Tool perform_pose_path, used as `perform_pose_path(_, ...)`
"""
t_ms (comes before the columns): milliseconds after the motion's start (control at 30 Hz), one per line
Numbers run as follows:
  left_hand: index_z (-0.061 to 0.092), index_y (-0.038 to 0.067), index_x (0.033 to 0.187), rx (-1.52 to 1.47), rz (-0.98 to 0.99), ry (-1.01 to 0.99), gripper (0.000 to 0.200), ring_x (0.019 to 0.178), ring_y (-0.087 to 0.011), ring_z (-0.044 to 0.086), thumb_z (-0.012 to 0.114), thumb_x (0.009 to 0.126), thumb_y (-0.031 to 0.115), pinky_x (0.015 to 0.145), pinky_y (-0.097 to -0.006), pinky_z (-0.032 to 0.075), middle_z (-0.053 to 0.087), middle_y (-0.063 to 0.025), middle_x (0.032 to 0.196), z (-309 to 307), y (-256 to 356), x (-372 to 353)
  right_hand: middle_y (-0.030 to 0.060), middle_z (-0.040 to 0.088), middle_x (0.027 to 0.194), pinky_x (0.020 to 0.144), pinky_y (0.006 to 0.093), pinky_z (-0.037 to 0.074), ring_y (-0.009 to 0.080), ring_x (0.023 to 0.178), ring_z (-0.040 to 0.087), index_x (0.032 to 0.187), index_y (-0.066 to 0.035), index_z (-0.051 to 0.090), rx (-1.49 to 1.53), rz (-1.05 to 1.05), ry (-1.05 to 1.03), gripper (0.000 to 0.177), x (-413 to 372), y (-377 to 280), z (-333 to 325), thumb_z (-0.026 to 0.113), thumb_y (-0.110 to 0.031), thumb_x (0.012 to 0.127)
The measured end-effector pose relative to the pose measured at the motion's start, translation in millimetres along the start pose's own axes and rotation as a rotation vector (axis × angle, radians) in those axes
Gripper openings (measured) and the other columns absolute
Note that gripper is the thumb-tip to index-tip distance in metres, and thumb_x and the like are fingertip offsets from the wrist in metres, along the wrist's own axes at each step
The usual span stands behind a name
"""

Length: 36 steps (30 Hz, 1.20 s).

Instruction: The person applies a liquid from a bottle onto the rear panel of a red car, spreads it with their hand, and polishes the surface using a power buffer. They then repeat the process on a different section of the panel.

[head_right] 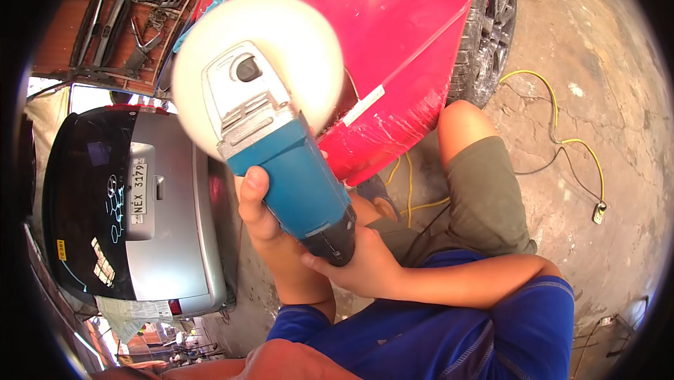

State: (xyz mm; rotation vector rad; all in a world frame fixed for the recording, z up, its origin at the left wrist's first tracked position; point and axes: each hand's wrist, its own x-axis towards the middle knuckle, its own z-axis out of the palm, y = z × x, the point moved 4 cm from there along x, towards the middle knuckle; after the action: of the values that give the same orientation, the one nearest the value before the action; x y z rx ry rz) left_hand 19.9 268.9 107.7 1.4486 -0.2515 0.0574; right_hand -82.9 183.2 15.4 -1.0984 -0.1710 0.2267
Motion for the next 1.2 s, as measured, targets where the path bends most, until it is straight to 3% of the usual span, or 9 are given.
perform_pose_path(233, 0.054, -0.005, 0.150, 0.019, 0.087, 0.194, 0.084, 0.098, -0.0235, 0.075, 0.074, 0.092, 0.052, 0.080, -0.0331, 0.064, 0.073, -0.0222, 0.122, -20, 13, -4, 0.0115, 0.077, 0.118, 0.095, 0.0370, 0.057, 0.0178, 0.109, 0.072, 0.129, -0.001, 0.070, -0.027, -0.057, -0.035, 0.045, 20, 2, 19, 0.088, -0.023, 0.095)
perform_pose_path(567, 0.052, -0.006, 0.151, -0.048, 0.132, 0.275, 0.082, 0.098, -0.0236, 0.075, 0.072, 0.095, 0.051, 0.077, -0.0322, 0.064, 0.072, -0.0240, 0.123, -51, 21, -2, 0.0096, 0.075, 0.121, 0.098, 0.0373, 0.056, 0.0196, 0.112, 0.070, 0.131, -0.006, 0.070, -0.018, 0.005, -0.090, 0.049, 40, 8, 44, 0.092, -0.022, 0.090)
perform_pose_path(767, 0.052, -0.006, 0.151, -0.028, 0.167, 0.343, 0.084, 0.096, -0.0257, 0.075, 0.070, 0.096, 0.054, 0.076, -0.0335, 0.064, 0.072, -0.0259, 0.124, -68, 22, 1, 0.0157, 0.076, 0.125, 0.101, 0.0404, 0.057, 0.0280, 0.119, 0.074, 0.139, -0.003, 0.064, -0.139, 0.001, -0.107, 0.061, 51, -5, 50, 0.091, -0.029, 0.091)
perform_pose_path(1200, 0.041, -0.008, 0.156, 0.056, 0.140, 0.213, 0.097, 0.095, -0.0365, 0.077, 0.065, 0.097, 0.064, 0.072, -0.0425, 0.066, 0.068, -0.0318, 0.127, -112, 31, 13, 0.0194, 0.076, 0.118, 0.096, 0.0427, 0.058, 0.0328, 0.112, 0.076, 0.136, 0.001, 0.062, -0.120, 0.027, -0.153, 0.067, 72, 18, 70, 0.092, -0.036, 0.089)
